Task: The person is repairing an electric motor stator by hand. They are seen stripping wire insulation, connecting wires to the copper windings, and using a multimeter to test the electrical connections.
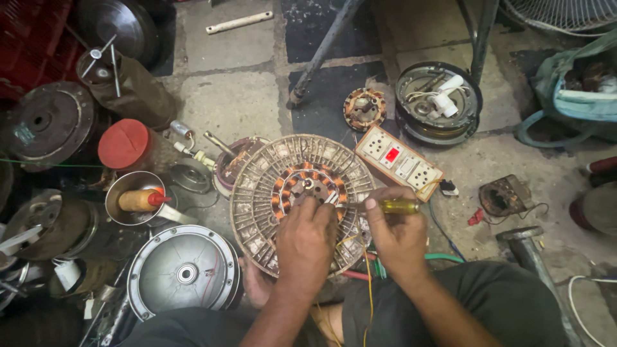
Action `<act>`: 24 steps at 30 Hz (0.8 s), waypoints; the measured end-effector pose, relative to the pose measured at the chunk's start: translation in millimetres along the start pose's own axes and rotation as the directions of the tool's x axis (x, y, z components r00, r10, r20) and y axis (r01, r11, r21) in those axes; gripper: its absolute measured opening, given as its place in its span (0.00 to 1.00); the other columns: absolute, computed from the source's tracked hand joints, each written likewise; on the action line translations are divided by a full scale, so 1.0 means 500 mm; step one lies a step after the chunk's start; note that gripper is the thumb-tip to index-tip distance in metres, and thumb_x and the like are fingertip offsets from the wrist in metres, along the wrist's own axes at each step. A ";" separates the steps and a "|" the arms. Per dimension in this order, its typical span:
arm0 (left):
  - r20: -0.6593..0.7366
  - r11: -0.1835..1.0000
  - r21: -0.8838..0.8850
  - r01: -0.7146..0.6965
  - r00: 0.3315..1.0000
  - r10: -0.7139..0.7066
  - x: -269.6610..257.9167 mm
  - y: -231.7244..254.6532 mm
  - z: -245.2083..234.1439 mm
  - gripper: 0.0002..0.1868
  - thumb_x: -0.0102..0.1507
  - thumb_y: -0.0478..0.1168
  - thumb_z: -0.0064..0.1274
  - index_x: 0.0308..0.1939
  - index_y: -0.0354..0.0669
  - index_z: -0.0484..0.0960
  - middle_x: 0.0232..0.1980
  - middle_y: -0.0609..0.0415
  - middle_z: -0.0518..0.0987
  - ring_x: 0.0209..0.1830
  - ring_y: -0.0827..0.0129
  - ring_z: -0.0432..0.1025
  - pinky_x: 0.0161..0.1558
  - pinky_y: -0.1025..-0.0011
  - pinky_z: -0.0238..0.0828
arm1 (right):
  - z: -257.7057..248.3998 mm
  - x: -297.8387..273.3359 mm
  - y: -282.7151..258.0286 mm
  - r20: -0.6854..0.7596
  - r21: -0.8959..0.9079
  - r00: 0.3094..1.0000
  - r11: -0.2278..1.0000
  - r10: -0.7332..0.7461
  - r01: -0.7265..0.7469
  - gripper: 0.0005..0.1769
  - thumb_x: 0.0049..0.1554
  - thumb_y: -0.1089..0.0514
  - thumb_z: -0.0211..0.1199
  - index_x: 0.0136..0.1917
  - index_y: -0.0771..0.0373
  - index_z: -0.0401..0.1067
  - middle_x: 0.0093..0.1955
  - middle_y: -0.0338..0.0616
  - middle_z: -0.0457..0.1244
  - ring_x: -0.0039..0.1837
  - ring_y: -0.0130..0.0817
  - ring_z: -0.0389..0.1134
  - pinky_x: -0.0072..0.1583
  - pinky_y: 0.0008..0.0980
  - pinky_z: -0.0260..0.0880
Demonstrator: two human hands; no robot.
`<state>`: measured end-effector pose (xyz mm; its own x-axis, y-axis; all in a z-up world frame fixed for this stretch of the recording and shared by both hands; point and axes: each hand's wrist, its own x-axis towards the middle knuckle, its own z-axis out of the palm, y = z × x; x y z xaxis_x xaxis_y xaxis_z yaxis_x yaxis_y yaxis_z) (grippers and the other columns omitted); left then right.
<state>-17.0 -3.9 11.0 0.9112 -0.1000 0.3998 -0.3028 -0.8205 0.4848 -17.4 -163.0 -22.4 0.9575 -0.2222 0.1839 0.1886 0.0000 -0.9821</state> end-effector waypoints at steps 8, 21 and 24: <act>-0.011 1.000 0.010 -0.005 1.000 0.005 -0.001 0.001 -0.002 0.06 0.59 0.36 0.59 0.39 0.41 0.84 0.39 0.48 0.76 0.44 0.50 0.74 0.45 0.54 0.71 | 0.001 -0.007 0.014 0.023 -0.142 0.995 0.984 -0.101 0.103 0.07 0.63 0.66 0.61 0.51 0.68 0.64 0.48 0.43 0.67 0.48 0.23 0.67 0.49 0.25 0.69; -0.052 0.994 -0.034 0.104 0.993 -0.105 -0.036 -0.025 -0.023 0.14 0.59 0.36 0.60 0.49 0.42 0.85 0.38 0.48 0.75 0.39 0.53 0.72 0.41 0.55 0.67 | 0.009 0.021 -0.029 0.056 -0.004 0.996 0.998 -0.065 0.066 0.08 0.66 0.60 0.57 0.55 0.66 0.64 0.49 0.45 0.68 0.52 0.28 0.71 0.55 0.28 0.73; -0.048 0.995 -0.036 0.097 0.994 -0.098 -0.039 -0.032 -0.016 0.14 0.58 0.36 0.60 0.49 0.44 0.86 0.37 0.49 0.74 0.39 0.54 0.71 0.41 0.56 0.68 | 0.004 0.050 -0.041 0.149 -0.204 0.987 0.978 0.066 -0.035 0.11 0.64 0.58 0.58 0.59 0.63 0.68 0.48 0.43 0.68 0.49 0.28 0.69 0.52 0.31 0.71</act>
<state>-32.0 15.6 1.6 0.9220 0.0084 0.3871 -0.2231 -0.8055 0.5489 3.4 -166.4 2.3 0.9897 -0.0740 0.1225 0.1065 -0.1910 -0.9758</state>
